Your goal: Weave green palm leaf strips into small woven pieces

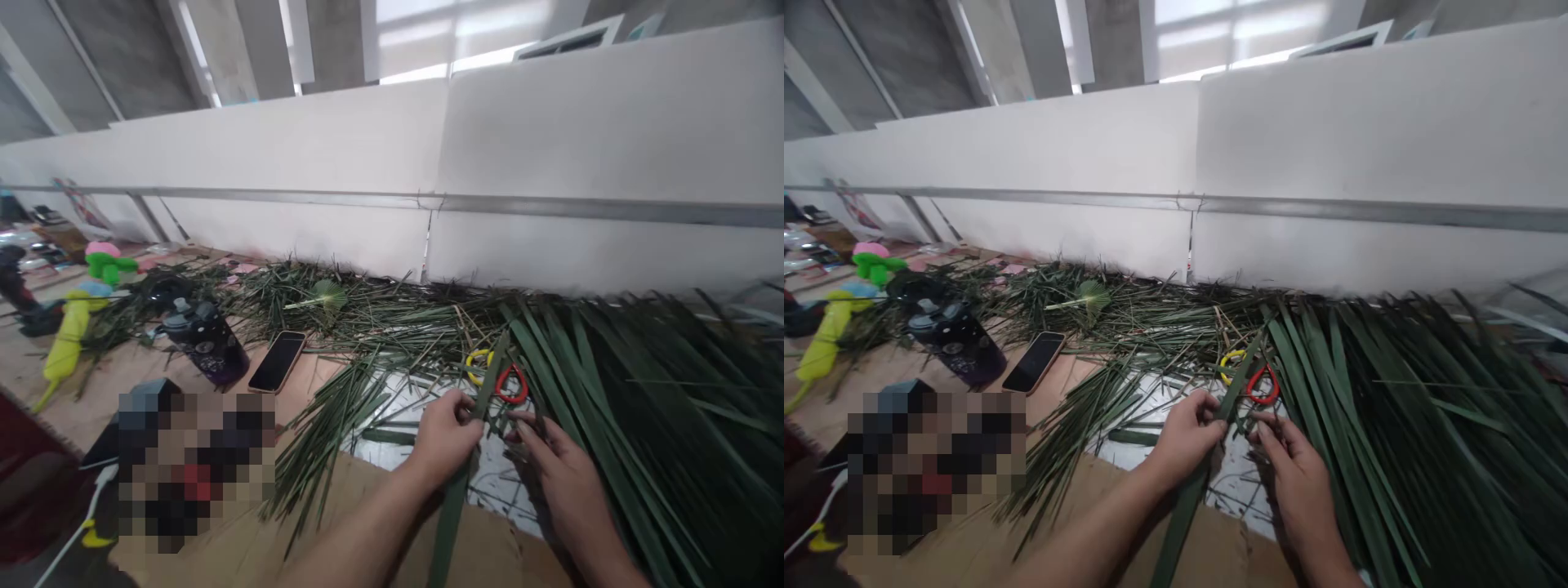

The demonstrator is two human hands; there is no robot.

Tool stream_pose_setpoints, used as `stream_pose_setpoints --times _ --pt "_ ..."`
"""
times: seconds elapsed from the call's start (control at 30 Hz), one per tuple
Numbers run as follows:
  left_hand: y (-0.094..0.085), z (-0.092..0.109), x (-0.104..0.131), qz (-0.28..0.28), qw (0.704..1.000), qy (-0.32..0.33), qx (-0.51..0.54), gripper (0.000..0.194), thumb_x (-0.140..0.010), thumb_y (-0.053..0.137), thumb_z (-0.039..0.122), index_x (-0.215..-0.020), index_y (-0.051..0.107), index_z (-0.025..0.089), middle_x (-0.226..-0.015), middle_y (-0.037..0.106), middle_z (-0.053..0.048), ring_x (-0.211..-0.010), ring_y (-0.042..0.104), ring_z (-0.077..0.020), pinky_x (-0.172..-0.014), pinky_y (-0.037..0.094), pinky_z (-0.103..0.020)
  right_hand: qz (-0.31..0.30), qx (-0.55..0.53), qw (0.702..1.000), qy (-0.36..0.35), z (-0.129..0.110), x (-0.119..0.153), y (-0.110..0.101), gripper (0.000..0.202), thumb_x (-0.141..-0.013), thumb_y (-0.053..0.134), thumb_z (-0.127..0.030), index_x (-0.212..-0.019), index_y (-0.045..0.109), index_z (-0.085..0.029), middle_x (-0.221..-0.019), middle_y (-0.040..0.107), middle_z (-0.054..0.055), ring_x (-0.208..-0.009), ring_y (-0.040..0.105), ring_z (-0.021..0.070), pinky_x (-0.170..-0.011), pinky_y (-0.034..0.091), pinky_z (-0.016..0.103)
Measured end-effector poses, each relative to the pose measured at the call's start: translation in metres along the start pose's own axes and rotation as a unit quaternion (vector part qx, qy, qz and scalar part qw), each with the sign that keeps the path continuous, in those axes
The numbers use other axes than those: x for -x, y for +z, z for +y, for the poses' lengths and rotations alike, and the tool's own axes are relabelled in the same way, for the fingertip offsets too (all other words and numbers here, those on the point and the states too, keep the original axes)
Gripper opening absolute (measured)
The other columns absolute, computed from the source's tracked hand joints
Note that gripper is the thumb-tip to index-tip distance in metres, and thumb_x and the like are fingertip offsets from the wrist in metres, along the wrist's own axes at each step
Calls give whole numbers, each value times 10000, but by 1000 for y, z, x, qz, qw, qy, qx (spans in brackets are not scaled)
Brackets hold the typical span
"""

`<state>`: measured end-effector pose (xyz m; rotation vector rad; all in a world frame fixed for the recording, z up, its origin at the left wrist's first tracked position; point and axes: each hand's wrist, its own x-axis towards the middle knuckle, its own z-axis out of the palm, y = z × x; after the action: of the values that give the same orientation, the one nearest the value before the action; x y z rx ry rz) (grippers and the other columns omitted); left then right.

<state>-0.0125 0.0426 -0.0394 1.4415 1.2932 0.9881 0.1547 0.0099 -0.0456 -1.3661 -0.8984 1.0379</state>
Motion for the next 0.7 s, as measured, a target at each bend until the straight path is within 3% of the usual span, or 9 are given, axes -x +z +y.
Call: stream_pose_setpoints --times 0.17,0.37,0.47,0.6,0.7 --pt "0 -1 -1 -8 1000 10 -8 150 -714 651 185 -858 649 225 -671 558 59 -656 510 -140 -607 334 -254 -19 7 1000 -16 3 0 1 417 -679 825 -546 -974 781 -255 -919 765 80 -793 679 275 -673 541 370" --pt "-5 -4 -12 -8 997 73 -38 133 -718 647 176 -849 661 196 -689 565 53 -688 522 -139 -639 364 -240 -36 6 994 -102 0 -13 9 389 -702 795 -546 -922 772 -225 -852 757 51 -783 664 247 -721 518 346" --pt "-3 0 -12 -34 994 96 -44 135 -737 659 192 -869 684 173 -724 605 36 -699 539 -140 -655 392 -236 -54 -29 995 -84 -1 -18 11 421 -640 830 -544 -875 762 -201 -762 737 34 -759 659 238 -715 509 331" --pt "3 17 -7 -56 991 114 -52 153 -778 656 219 -906 710 156 -806 669 -2 -751 583 -156 -716 450 -249 -83 -55 992 -83 -3 -18 15 457 -617 843 -537 -896 767 -183 -820 762 41 -777 683 234 -703 518 322" --pt "-3 40 17 -62 987 129 -75 198 -737 676 178 -920 753 180 -827 704 -20 -787 616 -187 -776 483 -284 -93 -71 989 -87 -9 -12 18 470 -612 840 -536 -913 762 -183 -798 765 36 -712 682 227 -632 511 313"
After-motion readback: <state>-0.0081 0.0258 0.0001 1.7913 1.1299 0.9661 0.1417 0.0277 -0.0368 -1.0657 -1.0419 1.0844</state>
